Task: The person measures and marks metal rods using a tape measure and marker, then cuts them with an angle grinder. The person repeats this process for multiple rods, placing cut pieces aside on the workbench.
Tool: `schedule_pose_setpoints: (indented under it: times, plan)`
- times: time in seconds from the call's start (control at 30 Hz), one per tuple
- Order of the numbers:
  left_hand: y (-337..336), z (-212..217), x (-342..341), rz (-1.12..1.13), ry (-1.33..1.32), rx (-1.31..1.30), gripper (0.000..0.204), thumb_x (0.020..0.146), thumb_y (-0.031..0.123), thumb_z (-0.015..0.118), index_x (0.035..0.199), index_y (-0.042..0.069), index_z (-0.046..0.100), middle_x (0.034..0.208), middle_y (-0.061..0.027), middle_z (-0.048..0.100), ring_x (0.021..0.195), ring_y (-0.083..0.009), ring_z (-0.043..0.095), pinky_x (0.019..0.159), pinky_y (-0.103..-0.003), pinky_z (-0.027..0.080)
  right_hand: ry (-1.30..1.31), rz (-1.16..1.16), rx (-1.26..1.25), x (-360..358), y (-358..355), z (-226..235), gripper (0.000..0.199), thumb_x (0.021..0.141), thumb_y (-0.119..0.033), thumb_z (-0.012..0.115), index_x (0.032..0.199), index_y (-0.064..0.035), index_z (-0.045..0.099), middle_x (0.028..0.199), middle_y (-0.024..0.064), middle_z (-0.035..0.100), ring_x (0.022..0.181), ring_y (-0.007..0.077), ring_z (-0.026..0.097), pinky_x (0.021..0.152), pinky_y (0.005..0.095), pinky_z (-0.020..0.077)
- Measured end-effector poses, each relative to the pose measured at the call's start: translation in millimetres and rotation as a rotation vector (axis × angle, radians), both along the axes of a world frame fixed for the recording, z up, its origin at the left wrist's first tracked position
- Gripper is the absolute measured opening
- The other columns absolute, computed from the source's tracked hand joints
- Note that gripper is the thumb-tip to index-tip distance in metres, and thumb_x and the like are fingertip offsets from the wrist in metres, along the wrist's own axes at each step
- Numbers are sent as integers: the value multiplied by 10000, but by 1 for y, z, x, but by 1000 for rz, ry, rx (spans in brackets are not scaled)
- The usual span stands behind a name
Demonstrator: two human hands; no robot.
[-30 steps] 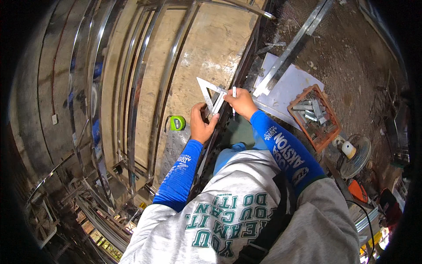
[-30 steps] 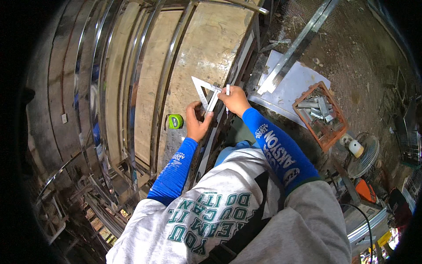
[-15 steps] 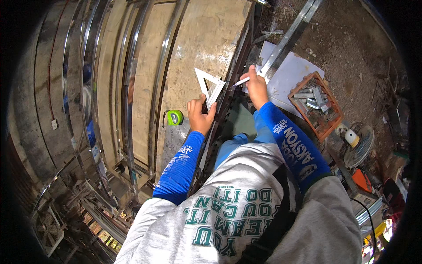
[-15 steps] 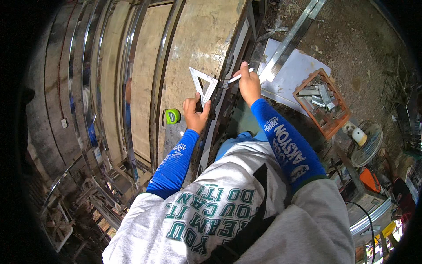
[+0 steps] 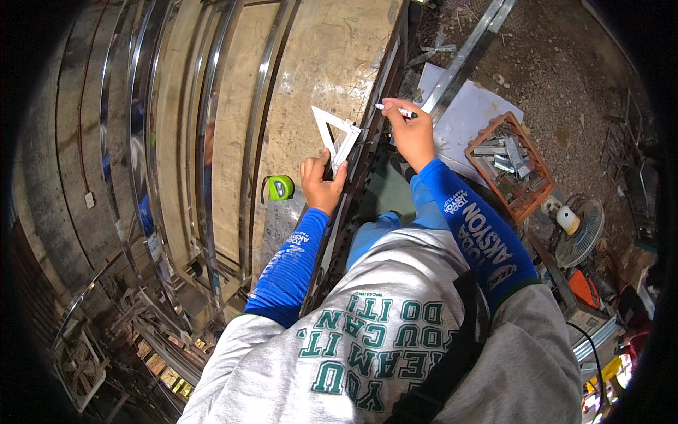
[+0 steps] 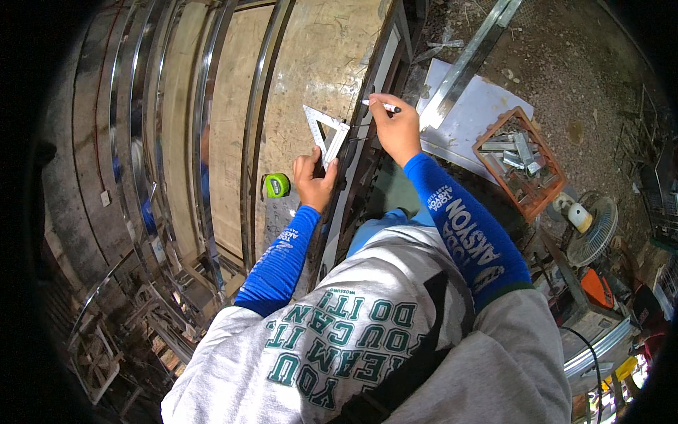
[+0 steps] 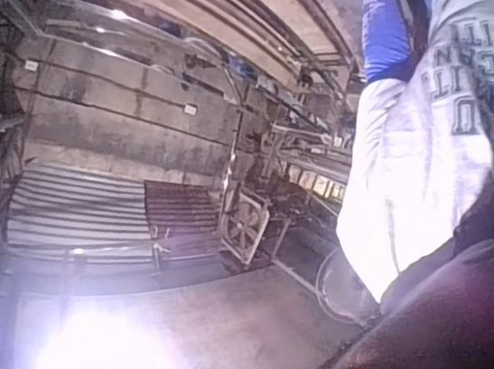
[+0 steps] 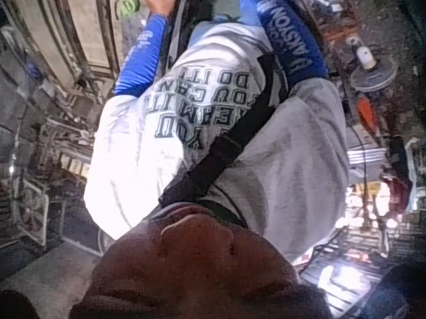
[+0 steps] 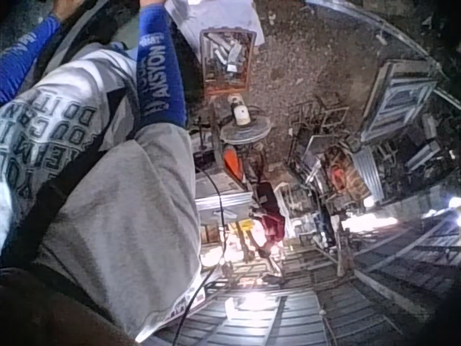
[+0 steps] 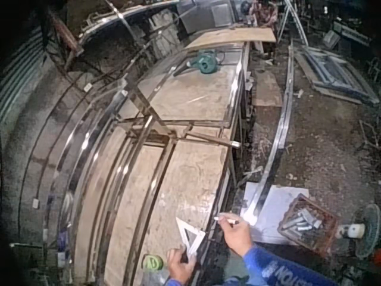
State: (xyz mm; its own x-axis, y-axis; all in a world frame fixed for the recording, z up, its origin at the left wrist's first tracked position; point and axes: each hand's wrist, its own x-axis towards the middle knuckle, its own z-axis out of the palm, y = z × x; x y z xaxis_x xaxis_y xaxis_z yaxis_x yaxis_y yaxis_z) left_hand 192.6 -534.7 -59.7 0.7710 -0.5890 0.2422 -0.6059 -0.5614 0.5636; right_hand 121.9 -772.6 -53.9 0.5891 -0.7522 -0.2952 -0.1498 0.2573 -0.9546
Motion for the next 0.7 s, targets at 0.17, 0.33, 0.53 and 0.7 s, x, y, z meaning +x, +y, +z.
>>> schedule_pose_setpoints:
  times: [0.17, 0.33, 0.53, 0.7]
  plan:
    - [0, 1, 0, -6, -5, -3, 464, 823, 120, 893, 1239, -11, 734, 924, -121, 610, 906, -310, 575, 816, -419, 486, 41, 62, 20, 0, 4, 1, 224, 1030, -206, 742, 1168, -42, 807, 1019, 34, 801, 754, 58, 627, 647, 250, 500]
    - [1, 0, 0, 4, -10, 18, 487, 811, 176, 911, 1236, 17, 734, 927, -121, 614, 899, -323, 580, 817, -430, 493, -54, 176, -225, 1, 8, 10, 221, 1013, -147, 742, 1185, -17, 790, 1103, 108, 804, 1010, 172, 724, 905, 315, 553]
    - [0, 0, -1, 1, -2, 8, 479, 818, 148, 903, 1241, 4, 729, 927, -119, 604, 907, -315, 575, 827, -420, 487, -77, 375, -341, 3, 11, 19, 225, 991, -104, 726, 1189, -11, 779, 1120, 157, 781, 1036, 265, 755, 877, 347, 587]
    - [0, 3, -2, 13, 19, 17, 473, 823, 136, 900, 1243, 4, 729, 930, -117, 600, 917, -312, 575, 834, -419, 485, -66, 419, -350, 4, 13, 21, 235, 1001, -117, 705, 1202, -15, 773, 1124, 152, 773, 1020, 256, 762, 780, 330, 618]
